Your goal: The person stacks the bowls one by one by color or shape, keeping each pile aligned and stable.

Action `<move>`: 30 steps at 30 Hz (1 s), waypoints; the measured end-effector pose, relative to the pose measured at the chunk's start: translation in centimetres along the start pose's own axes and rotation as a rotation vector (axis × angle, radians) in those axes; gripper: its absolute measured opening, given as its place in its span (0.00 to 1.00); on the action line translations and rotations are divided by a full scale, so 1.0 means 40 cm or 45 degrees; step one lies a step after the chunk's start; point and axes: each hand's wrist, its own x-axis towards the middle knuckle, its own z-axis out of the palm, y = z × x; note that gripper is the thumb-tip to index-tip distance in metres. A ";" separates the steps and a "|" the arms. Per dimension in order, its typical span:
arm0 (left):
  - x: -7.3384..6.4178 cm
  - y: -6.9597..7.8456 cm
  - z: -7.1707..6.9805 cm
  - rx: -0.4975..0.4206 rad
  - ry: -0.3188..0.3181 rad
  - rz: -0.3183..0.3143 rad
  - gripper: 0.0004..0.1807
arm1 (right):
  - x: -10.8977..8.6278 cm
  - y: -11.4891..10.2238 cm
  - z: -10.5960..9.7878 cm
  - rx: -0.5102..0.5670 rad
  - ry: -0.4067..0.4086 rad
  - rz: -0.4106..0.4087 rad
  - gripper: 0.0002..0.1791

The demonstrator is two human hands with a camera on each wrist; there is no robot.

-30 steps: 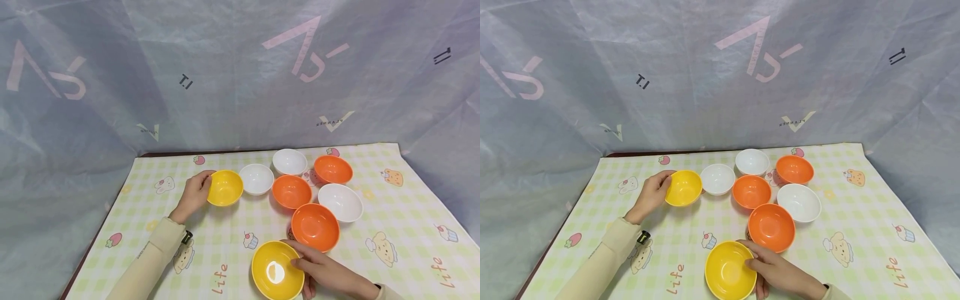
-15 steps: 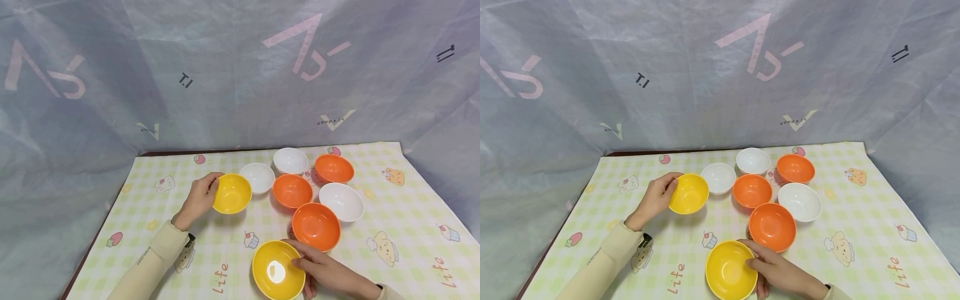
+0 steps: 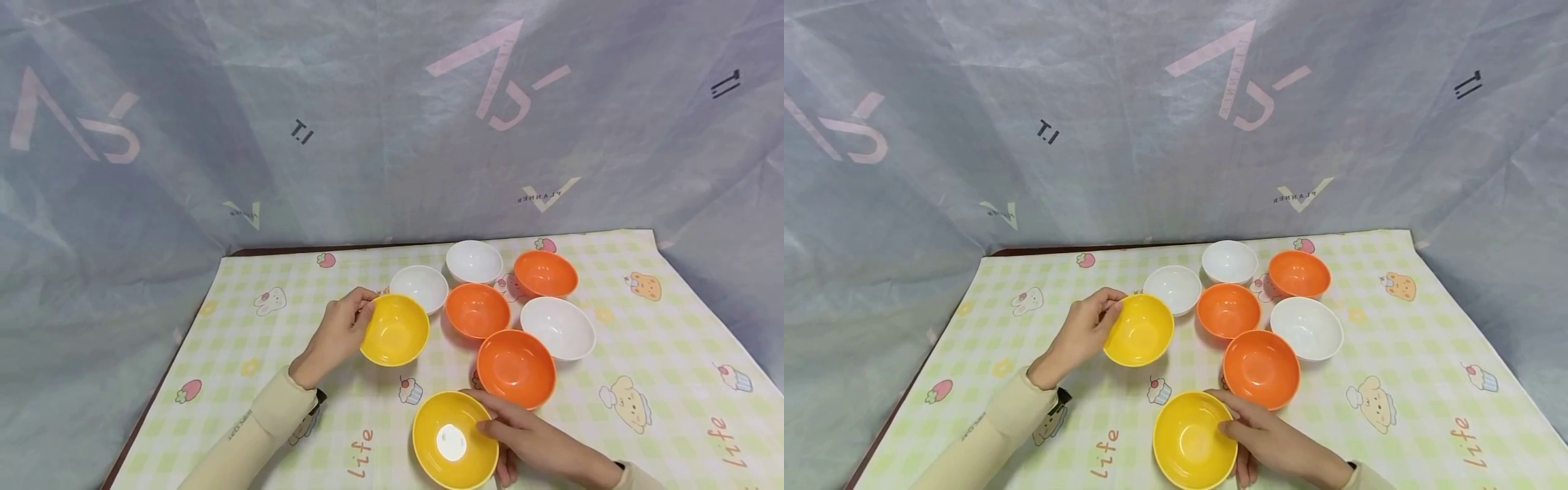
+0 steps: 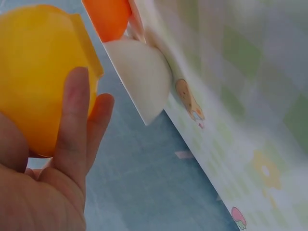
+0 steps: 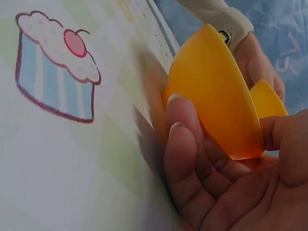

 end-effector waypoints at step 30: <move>-0.045 0.078 0.064 0.038 -0.086 0.230 0.06 | 0.001 0.004 0.000 -0.008 -0.006 0.000 0.32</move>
